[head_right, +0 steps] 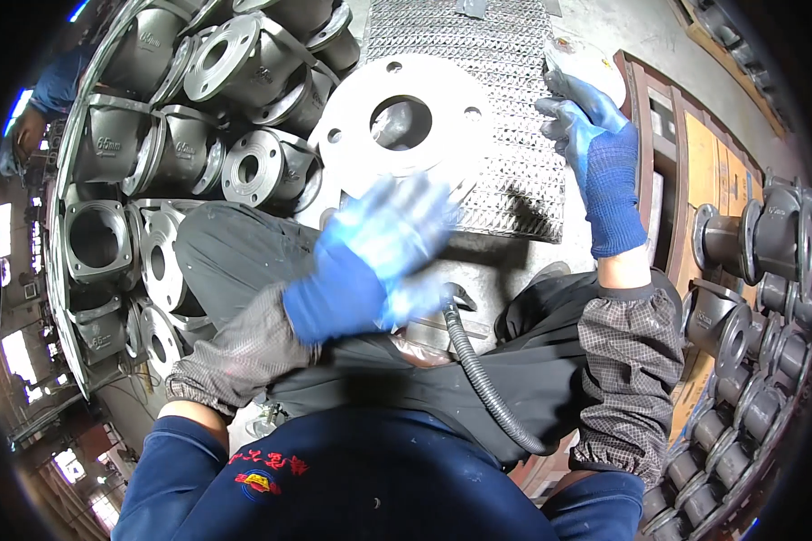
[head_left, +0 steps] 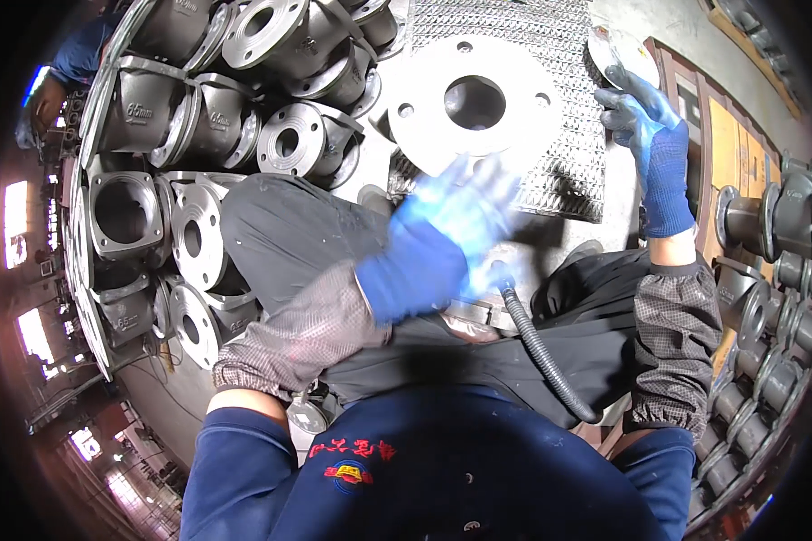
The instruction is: The person handles several metal castings, picking them up to pick at and scrape the interior and exterior edges with a small metal tool.
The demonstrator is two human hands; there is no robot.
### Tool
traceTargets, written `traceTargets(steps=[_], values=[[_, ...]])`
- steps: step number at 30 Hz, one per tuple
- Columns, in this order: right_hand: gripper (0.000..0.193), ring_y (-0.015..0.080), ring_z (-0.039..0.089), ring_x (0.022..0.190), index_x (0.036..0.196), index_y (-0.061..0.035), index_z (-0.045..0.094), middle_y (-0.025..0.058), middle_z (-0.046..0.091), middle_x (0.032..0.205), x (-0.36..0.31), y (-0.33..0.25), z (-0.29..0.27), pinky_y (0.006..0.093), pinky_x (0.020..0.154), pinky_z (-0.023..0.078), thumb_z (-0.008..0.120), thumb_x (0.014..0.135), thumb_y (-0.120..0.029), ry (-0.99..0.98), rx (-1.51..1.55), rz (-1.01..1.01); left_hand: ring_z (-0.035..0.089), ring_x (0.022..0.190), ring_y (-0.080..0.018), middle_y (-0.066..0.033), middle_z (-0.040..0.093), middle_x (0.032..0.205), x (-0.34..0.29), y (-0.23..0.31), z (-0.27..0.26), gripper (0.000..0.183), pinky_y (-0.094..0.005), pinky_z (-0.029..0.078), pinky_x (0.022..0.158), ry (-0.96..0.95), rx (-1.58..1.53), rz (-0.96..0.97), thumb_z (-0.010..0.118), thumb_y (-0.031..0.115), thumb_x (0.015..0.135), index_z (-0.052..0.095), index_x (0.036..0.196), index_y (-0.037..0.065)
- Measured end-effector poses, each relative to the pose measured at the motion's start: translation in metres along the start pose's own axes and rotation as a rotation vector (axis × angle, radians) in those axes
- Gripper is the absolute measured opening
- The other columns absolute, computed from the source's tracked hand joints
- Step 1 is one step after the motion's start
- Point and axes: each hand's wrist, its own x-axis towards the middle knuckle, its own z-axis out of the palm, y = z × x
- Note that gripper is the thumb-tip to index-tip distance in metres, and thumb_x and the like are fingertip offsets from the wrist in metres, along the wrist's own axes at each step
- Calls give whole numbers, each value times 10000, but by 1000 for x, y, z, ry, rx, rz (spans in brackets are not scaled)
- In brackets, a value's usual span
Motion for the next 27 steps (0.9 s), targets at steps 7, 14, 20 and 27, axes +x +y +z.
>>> traceTargets(steps=[7,14,20,27], values=[[357,85,612,726,1247,-15,516,103,675,977,-6,-14,-11,177,575,458,531,930,-178,24,86,-9,551,1075,-369,-206,571,1156,25,-19,-29,433,-433,441,898,295,-247,-18,660,247,768,574,1097,-22],[307,73,602,678,1209,-7,542,91,674,979,2,-19,-3,178,559,467,495,919,-96,56,31,-6,459,1173,-424,-194,497,1264,62,30,11,553,-498,385,974,-96,-315,112,655,389,746,558,1154,29],[298,81,607,673,1182,25,550,88,675,948,3,-26,7,196,579,492,492,913,-90,93,99,-23,506,1106,-370,-234,566,1118,83,-1,23,477,-473,405,905,260,-5,-5,606,405,763,609,1096,63],[344,78,585,670,1149,-16,590,85,671,871,11,-14,25,202,585,465,494,923,-257,34,37,172,625,820,-245,-139,637,981,62,-42,-34,296,-339,515,726,37,-680,91,600,171,832,594,1054,-25]])
